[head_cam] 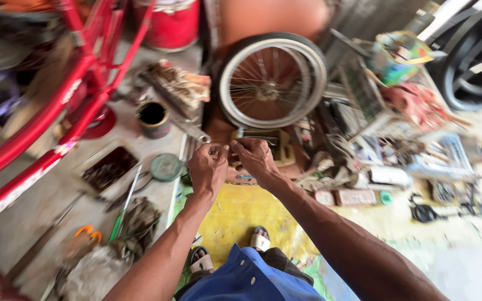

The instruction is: The person works on the bottom bracket area of a red bicycle frame, using a wrench to tighten a bolt and a hammer to tap a component into place. They repeatedly adjust the part by hand and wipe the area with a rag.

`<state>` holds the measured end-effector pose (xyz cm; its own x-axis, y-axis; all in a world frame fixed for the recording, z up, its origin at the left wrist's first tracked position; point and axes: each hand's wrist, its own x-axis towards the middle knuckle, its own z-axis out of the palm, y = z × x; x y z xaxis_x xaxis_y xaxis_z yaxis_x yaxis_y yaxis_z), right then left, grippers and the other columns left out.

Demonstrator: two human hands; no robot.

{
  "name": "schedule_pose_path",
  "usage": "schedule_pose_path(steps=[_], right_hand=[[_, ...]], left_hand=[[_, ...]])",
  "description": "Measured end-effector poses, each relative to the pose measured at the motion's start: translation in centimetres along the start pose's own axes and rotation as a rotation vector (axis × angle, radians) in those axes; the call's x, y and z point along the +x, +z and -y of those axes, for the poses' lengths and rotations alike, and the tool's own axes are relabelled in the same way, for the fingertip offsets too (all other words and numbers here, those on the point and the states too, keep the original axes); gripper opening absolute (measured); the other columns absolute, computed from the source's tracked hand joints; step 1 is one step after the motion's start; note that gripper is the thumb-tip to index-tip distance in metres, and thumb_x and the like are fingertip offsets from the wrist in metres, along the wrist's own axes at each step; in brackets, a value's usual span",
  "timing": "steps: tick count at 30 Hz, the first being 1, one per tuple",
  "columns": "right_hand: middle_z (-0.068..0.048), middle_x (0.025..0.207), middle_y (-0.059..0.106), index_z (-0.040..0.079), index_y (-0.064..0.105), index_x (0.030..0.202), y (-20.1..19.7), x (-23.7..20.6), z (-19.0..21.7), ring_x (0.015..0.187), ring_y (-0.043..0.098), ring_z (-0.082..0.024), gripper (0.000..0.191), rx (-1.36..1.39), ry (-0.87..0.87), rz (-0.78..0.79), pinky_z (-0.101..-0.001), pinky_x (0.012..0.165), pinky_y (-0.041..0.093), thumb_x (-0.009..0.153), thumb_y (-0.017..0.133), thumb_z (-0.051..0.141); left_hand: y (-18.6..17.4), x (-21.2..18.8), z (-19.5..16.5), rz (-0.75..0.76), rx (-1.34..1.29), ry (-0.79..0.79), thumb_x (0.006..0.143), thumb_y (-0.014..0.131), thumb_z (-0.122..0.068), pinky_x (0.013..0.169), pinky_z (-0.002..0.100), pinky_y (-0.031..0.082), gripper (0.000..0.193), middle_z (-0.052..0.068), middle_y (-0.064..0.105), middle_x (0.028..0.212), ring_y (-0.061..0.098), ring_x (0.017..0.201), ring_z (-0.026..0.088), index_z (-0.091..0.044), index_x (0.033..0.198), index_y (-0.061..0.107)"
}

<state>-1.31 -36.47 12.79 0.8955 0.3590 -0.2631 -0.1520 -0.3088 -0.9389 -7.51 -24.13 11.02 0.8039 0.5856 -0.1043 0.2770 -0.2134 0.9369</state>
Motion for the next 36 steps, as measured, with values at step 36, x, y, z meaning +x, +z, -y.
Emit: schedule_pose_path(steps=[36], right_hand=[[-0.010,0.102,0.077,0.000,0.069,0.121,-39.9,-16.5,-7.8,0.085,0.075,-0.016,0.039,0.371,-0.200,-0.501,-0.0300,0.067,0.059,0.098,0.065,0.031]], left_hand=[[31.6,-19.8,-19.1,0.431,-0.166,0.321,0.091,0.074,-0.036,0.059,0.031,0.052,0.035,0.007,0.073,0.070,0.065,0.062,0.013,-0.001,0.090,0.076]])
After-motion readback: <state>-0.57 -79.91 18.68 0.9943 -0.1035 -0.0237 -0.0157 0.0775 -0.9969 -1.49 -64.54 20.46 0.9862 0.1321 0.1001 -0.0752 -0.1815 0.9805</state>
